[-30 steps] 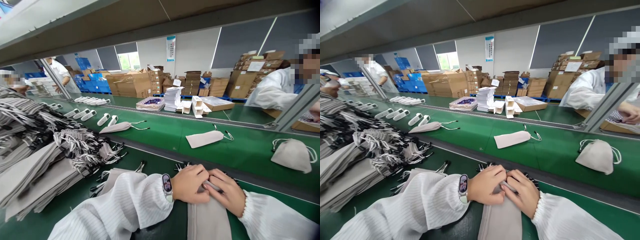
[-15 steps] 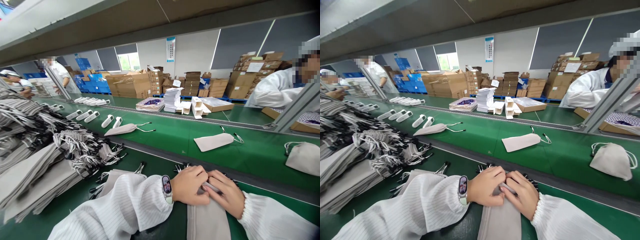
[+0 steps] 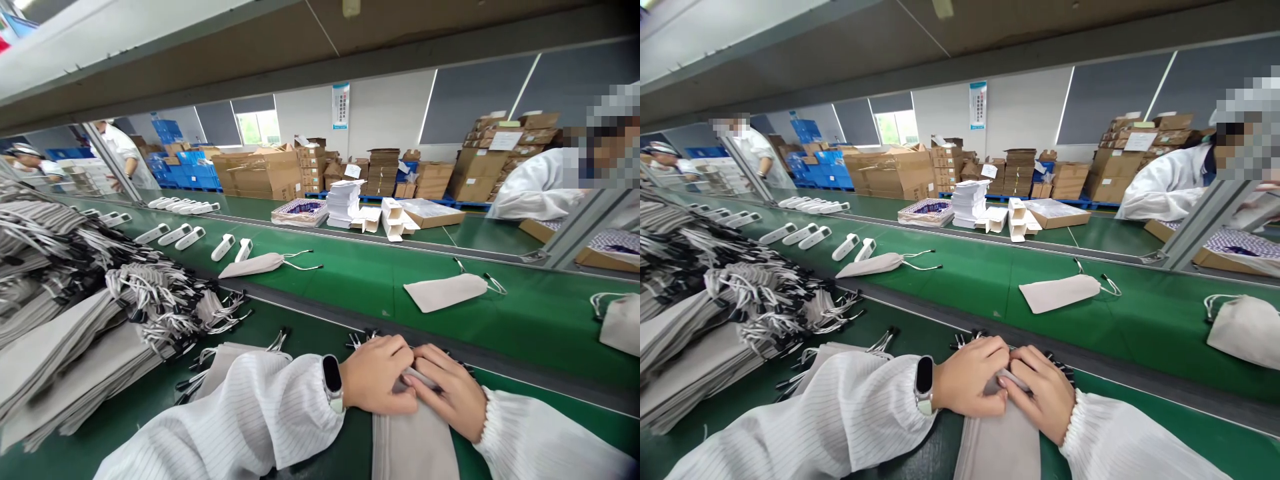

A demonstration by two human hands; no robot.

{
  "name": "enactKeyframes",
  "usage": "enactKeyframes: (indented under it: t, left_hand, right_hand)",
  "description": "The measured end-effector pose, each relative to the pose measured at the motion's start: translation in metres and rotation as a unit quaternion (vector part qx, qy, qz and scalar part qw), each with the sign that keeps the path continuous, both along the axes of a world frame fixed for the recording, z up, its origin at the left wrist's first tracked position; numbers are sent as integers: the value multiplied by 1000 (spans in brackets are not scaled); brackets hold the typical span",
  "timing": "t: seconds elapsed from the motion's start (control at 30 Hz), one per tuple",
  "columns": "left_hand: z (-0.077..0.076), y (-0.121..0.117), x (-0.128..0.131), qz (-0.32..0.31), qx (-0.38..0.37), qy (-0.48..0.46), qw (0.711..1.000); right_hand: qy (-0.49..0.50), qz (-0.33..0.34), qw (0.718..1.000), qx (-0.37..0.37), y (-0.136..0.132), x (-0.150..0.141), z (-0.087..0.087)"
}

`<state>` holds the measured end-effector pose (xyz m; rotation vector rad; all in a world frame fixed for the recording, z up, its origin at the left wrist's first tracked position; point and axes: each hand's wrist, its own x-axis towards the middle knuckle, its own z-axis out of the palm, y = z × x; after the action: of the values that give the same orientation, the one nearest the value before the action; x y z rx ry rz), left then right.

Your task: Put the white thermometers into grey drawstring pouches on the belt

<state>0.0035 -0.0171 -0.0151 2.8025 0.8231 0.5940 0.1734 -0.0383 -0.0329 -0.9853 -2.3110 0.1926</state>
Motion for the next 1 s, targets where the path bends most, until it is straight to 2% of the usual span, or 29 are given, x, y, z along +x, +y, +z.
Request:
enactKeyframes:
  t: [0.43, 1.0]
  left_hand:
    - [1, -1, -1, 0, -3, 6, 1000]
    - [-2, 0, 0, 6, 24, 4, 1000]
  right_hand:
    - [-4, -3, 1000, 11, 0, -1, 1]
    - [20, 6, 999, -28, 1, -2, -2]
